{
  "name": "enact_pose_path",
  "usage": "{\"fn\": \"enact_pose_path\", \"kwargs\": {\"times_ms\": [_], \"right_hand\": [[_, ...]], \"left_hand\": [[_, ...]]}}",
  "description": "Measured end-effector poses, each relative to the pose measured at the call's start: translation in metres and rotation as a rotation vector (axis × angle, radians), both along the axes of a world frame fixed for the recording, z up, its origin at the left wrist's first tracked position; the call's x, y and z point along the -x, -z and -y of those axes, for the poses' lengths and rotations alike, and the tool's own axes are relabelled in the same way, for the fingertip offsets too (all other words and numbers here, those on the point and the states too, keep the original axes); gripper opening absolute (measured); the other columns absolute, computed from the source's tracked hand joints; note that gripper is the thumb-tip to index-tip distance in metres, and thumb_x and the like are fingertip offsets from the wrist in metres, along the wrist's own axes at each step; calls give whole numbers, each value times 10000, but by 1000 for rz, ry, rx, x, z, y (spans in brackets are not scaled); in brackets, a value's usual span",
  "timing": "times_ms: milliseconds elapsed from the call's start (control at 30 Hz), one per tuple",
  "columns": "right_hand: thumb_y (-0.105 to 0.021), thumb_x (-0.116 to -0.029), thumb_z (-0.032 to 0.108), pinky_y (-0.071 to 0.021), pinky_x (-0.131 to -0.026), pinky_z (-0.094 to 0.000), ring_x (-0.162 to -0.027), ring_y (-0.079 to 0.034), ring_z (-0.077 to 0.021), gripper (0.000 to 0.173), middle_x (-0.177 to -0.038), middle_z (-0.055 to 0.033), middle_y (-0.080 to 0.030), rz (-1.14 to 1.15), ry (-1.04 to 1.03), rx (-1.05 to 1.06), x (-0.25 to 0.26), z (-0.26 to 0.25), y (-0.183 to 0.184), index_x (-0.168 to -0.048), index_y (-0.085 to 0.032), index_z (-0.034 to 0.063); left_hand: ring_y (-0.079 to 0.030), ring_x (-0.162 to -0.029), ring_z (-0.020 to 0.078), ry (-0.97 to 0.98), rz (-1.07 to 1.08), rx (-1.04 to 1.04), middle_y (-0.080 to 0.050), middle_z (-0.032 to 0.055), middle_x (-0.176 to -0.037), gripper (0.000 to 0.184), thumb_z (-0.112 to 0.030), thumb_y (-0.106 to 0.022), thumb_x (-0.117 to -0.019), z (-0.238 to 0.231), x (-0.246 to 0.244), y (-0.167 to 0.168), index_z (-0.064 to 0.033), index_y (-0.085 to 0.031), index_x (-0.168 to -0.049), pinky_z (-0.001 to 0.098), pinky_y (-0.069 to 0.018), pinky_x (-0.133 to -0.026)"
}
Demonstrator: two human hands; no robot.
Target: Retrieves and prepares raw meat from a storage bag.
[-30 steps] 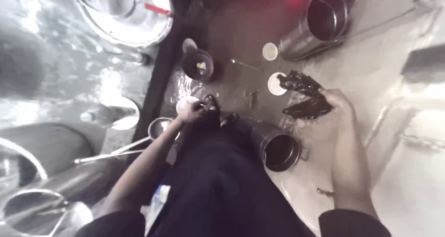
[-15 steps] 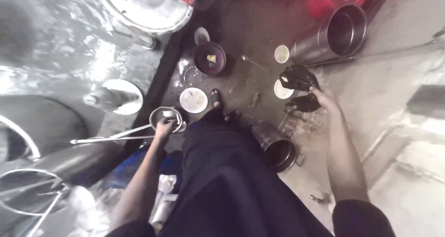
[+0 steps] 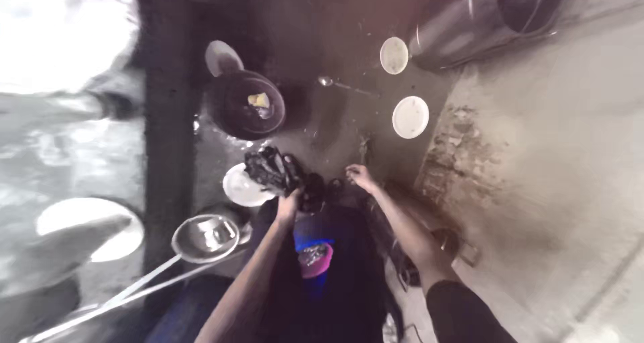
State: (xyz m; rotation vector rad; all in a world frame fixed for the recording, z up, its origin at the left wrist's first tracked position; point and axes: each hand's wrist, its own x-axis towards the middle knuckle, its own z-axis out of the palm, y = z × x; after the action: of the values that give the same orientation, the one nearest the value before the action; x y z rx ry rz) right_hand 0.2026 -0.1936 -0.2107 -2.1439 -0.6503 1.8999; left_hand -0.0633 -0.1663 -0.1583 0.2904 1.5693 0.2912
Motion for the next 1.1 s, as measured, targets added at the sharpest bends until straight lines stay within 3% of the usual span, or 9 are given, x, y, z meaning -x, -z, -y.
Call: {"fn": "enact_pose_path", "kwargs": {"times_ms": [133, 200, 267, 400, 500, 633, 833, 967, 1100], "right_hand": [[-691, -964, 159, -482, -1089, -482, -1258, -615, -347, 489, -1357, -253, -621, 475, -39, 155, -100, 14, 236, -1394, -562, -34], [-771, -901, 231, -482, -1086, -541, -1272, -605, -386, 673, -1378, -258, -608, 638, -9, 155, -123, 5, 304, -1462, -496, -18], [-806, -878, 305, -476, -1085, -554, -1284, -592, -383, 776, -1401, -242, -594, 657, 94, 177, -135, -9, 338, -1505, -446, 22], [-748, -933, 301, -534, -998, -528, -1109, -687, -349, 409, -1175, -209, -713, 651, 154, 28, -137, -2, 349, -1220, -693, 14], [-751, -937, 285, -561, -941, -526, -1011, -707, -328, 339, -1071, -198, -726, 621, 111, -107, -147, 1, 264, -1111, -715, -4], [-719, -945, 228, -566, -914, -503, -976, -705, -288, 280, -1059, -174, -724, 585, 219, -98, -149, 26, 64, -1119, -706, 10], [-622, -997, 113, -582, -899, -423, -950, -713, -244, 280, -1084, -196, -724, 688, 288, -433, -173, 69, -238, -1231, -677, -32], [-630, -992, 152, -589, -881, -485, -938, -719, -282, 239, -1037, -182, -732, 818, 216, -472, -182, 89, -357, -1152, -717, -3], [-641, -963, 110, -587, -884, -455, -925, -722, -263, 193, -1008, -169, -740, 853, 245, -568, -201, 142, -449, -1080, -739, -7]], "left_hand": [[-681, -862, 109, 336, -126, 11, -696, 73, -1040, 340, -135, -626, -1004, 7, 8, 64, -10, -576, -1316, 316, -594, -783], [-706, -780, 80, 353, -71, -89, -731, -5, -930, 273, -131, -615, -955, 10, 8, 64, -53, -632, -1216, 264, -619, -709], [-706, -725, 74, 296, 13, -80, -739, -51, -857, 192, -78, -588, -968, 13, 11, 60, -84, -626, -1157, 256, -619, -673], [-716, -746, 113, 293, -36, -14, -742, -10, -857, 192, -69, -594, -960, 17, 8, 54, -75, -642, -1146, 284, -626, -701], [-723, -807, 121, 314, -61, -63, -743, 33, -933, 259, -109, -619, -972, 25, -4, 56, -37, -628, -1221, 300, -630, -744], [-709, -1020, 150, 243, -112, -132, -705, 116, -1177, 435, -132, -659, -993, 52, -13, 38, 5, -524, -1383, 356, -604, -913], [-732, -889, 201, 332, 40, -188, -723, 148, -1079, 416, -144, -655, -1008, 51, -50, -110, 19, -531, -1370, 386, -632, -792], [-703, -952, 155, 535, -3, -223, -697, 131, -1143, 462, -208, -648, -1019, 41, -74, -212, -6, -504, -1410, 363, -602, -856], [-670, -1100, 177, 617, 11, -423, -653, 169, -1273, 498, -170, -667, -1001, 37, -85, -236, 24, -494, -1425, 381, -566, -970]]}}
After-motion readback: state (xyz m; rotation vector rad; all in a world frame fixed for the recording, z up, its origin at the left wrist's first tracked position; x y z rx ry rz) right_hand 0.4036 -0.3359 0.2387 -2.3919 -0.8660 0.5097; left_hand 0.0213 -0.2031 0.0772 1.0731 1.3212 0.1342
